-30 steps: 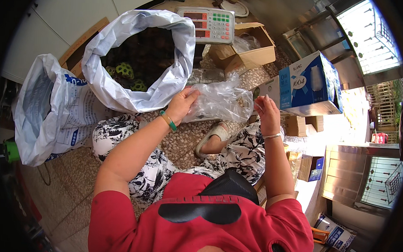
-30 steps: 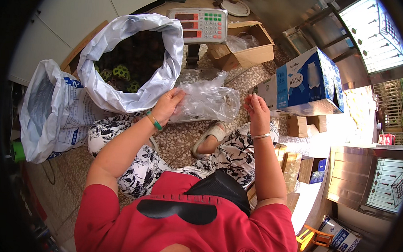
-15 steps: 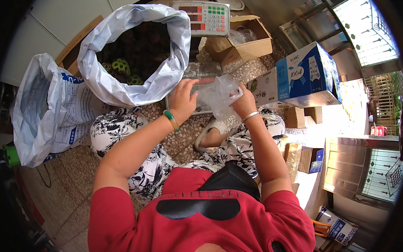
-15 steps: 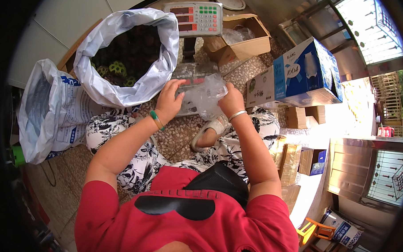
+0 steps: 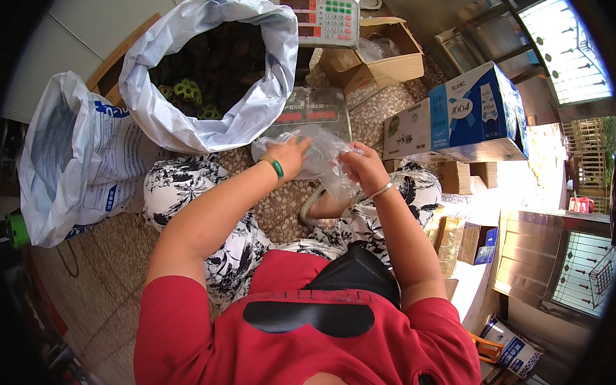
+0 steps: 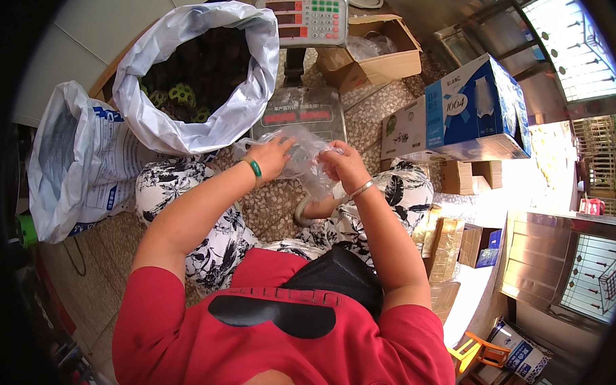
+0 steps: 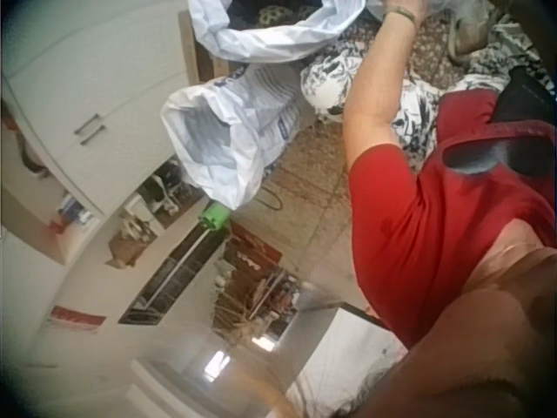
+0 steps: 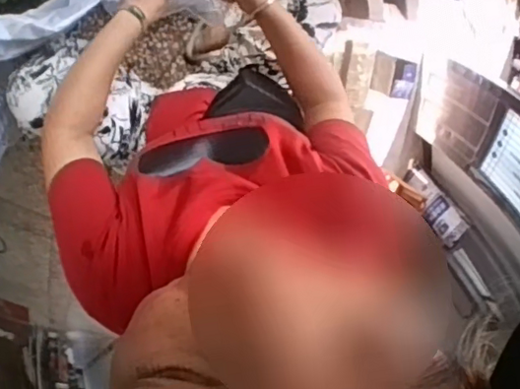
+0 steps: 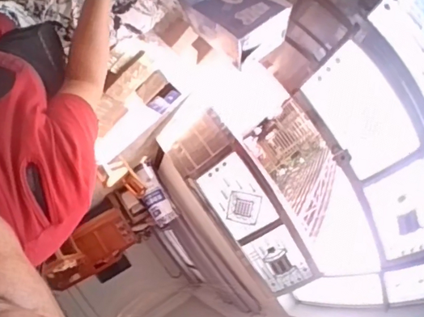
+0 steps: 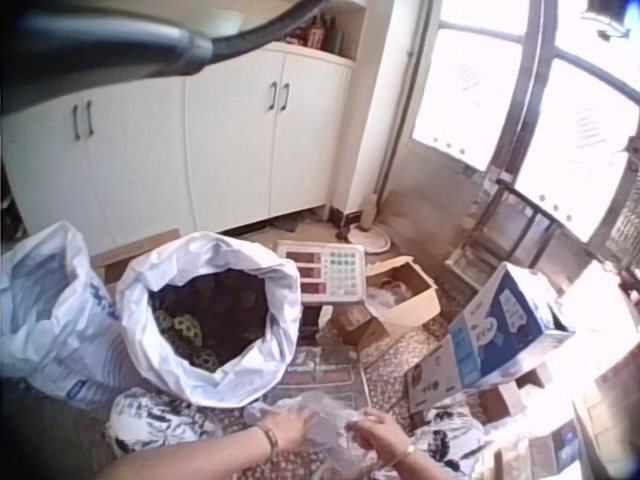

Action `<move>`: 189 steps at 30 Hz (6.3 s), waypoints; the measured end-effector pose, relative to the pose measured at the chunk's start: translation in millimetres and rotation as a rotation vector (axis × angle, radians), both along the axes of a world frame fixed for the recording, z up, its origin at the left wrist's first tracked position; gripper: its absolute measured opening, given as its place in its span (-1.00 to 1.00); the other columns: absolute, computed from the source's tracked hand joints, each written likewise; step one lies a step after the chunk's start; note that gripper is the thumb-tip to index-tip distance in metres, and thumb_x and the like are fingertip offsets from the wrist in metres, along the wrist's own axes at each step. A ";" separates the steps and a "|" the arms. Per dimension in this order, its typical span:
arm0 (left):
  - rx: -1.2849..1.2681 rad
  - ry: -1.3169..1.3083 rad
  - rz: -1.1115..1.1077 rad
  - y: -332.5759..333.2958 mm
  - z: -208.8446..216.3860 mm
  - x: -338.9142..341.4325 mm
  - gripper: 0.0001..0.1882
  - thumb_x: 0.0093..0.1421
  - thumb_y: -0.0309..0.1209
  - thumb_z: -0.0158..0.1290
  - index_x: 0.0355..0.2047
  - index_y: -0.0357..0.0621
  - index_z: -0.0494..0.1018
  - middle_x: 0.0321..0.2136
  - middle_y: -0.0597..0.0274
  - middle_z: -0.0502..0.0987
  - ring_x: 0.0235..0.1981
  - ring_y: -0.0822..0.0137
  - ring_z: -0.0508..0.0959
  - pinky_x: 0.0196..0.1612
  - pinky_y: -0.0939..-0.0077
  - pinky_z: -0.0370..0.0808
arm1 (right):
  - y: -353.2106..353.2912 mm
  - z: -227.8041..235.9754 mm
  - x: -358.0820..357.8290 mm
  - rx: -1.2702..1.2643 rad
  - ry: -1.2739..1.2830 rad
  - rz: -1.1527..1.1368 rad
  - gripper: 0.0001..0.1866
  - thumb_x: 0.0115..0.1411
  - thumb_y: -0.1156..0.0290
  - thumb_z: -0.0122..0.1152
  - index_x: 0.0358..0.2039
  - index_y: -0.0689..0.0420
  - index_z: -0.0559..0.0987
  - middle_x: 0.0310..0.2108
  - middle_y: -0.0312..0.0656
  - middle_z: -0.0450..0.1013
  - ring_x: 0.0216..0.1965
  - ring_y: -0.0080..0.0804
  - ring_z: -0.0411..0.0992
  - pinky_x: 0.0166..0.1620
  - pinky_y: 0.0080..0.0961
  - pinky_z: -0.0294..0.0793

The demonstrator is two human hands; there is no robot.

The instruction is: The person sits on the floor and packs dried lotus seeds into a small plastic bag. They place the bag on a digital scale, then seal a cardboard box with yellow tape. The person then picks up a dried lotus pod and removes seeds from it by hand, placing them into the bag on the scale.

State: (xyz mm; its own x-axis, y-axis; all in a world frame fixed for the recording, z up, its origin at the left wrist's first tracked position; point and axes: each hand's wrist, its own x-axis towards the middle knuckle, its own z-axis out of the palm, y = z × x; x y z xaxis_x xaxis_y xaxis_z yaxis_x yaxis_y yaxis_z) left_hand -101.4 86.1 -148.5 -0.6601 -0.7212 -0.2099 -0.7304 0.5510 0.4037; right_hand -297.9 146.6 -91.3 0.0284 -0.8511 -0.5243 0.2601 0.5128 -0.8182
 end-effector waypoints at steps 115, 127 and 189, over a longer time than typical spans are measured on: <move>0.539 -0.754 0.337 -105.1 -139.4 -86.2 0.14 -0.08 -0.30 0.18 0.24 -0.01 -0.51 -0.15 -0.15 0.44 -0.25 0.12 0.54 -0.29 0.35 0.47 | -146.0 -195.7 -60.2 0.188 1.189 1.250 -0.71 -0.09 0.45 0.08 -0.29 0.09 0.58 -0.29 -0.04 0.49 -0.24 -0.17 0.47 -0.20 -0.40 0.45; 0.511 -0.673 0.220 -91.0 -202.5 -75.4 -0.01 -0.03 -0.04 0.12 0.25 0.05 -0.26 0.01 -0.22 0.27 -0.01 0.07 0.39 -0.13 0.31 0.42 | -135.0 -123.3 11.2 -0.120 0.728 0.305 -0.76 0.06 0.37 0.00 -0.31 0.26 0.43 -0.44 0.05 0.47 -0.34 -0.04 0.44 -0.27 -0.34 0.39; 0.540 -0.750 0.276 -105.8 -141.5 -74.5 0.21 -0.15 0.17 0.14 0.22 -0.27 -0.33 0.00 -0.16 0.31 -0.02 0.12 0.40 -0.03 0.42 0.38 | -123.8 -188.3 -81.2 0.137 0.626 0.092 -0.78 0.11 0.31 0.11 -0.26 0.11 0.51 -0.43 -0.27 0.49 -0.44 -0.44 0.44 -0.33 -0.55 0.42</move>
